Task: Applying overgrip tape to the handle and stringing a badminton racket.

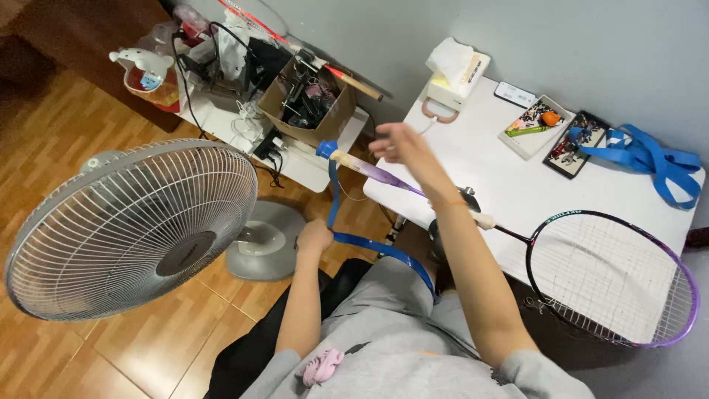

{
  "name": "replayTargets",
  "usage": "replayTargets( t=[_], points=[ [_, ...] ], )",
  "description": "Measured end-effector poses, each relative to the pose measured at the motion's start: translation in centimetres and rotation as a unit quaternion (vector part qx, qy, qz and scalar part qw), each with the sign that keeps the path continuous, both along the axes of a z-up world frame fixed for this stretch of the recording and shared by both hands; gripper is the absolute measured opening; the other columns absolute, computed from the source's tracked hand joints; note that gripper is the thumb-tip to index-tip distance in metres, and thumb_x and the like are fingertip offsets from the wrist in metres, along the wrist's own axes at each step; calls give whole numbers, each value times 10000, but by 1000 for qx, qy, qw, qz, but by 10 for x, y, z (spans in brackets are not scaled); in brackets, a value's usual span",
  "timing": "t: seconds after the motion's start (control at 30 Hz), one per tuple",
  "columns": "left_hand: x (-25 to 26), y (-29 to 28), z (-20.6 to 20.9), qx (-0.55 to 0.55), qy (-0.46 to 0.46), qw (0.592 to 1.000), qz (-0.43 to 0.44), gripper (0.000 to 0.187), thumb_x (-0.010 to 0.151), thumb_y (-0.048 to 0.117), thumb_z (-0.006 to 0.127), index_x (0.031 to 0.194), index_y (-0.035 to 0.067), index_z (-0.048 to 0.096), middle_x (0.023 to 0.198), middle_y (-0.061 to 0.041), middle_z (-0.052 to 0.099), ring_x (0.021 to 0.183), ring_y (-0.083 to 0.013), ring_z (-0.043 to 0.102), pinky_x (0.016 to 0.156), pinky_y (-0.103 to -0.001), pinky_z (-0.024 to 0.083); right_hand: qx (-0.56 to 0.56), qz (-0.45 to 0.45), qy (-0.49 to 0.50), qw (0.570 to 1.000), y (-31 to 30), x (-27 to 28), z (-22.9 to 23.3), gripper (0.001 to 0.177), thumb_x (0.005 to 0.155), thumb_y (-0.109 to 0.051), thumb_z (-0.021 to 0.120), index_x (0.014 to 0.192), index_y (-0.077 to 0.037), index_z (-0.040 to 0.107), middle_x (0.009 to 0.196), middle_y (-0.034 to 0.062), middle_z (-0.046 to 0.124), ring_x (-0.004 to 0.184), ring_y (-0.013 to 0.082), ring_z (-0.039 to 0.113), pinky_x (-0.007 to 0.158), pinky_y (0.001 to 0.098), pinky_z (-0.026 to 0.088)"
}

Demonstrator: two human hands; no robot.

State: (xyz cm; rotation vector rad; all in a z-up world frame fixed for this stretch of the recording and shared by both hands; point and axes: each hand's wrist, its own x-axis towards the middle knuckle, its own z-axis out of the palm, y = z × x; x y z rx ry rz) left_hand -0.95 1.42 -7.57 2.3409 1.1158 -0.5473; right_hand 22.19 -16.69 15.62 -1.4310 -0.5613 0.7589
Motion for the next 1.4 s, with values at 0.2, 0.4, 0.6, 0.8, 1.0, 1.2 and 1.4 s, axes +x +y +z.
replayTargets(
  t=[0.2, 0.4, 0.6, 0.8, 1.0, 1.2, 1.4],
  points=[
    [2, -1, -8, -73, -42, 994, -67, 356, 836, 247, 691, 1073, -10, 757, 1124, -284, 684, 1103, -431, 657, 952, -494, 519, -244, 184, 179, 935, 78, 1, -28, 777, 1036, -630, 250, 1310, 13, 592, 1161, 275, 724, 999, 326, 711, 865, 396, 574],
    [20, 2, -7, -63, -389, 915, 82, 476, 934, 172, 580, 1400, 76, 554, 1152, -195, 744, 1097, -356, 695, 935, -443, 535, -23, 183, 353, 917, 121, 47, -127, 671, 1050, -558, 359, 1413, -7, 484, 1276, 324, 645, 1144, 380, 653, 989, 432, 538],
    [83, 36, 99, -81, -620, 778, 62, 558, 1082, 259, 508, 1563, 43, 328, 1500, -165, 468, 1249, -307, 570, 1038, -387, 480, 93, 119, 498, 854, 125, 52, -129, 455, 1046, -264, 416, 1382, 14, 545, 1363, 228, 646, 1248, 335, 621, 1114, 455, 468],
    [99, 34, 145, -77, -583, 803, 97, 463, 1131, 372, 432, 1436, 56, 579, 1404, -139, 656, 1323, -263, 614, 1119, -380, 457, 174, 0, 483, 858, 95, 35, -40, 409, 1039, -232, 444, 1341, 15, 566, 1318, 205, 668, 1223, 319, 655, 1109, 419, 493],
    [84, -22, 254, -170, -577, 799, -25, 511, 1041, 316, 606, 1451, 30, 499, 1360, -142, 640, 1261, -274, 611, 1065, -375, 458, 252, 77, 353, 898, 46, 21, 16, 378, 1076, -260, 477, 1264, 40, 607, 1228, 219, 701, 1176, 328, 667, 1095, 449, 514],
    [60, -24, 247, -9, -560, 827, -40, 148, 954, 151, 712, 1041, 37, 749, 1048, -104, 756, 1033, -265, 680, 948, -377, 517, 294, -16, 326, 898, -6, 19, 28, 337, 1080, -242, 504, 1247, 24, 628, 1166, 201, 704, 1163, 318, 658, 1120, 469, 498],
    [17, -15, 222, 12, -498, 866, -40, 96, 947, 116, 687, 988, 58, 752, 984, -99, 741, 978, -296, 656, 894, -386, 497, 378, -146, 361, 840, -74, 54, 12, 274, 1002, -208, 565, 1187, -18, 635, 1105, 166, 714, 1140, 287, 633, 1134, 468, 470]
  ],
)
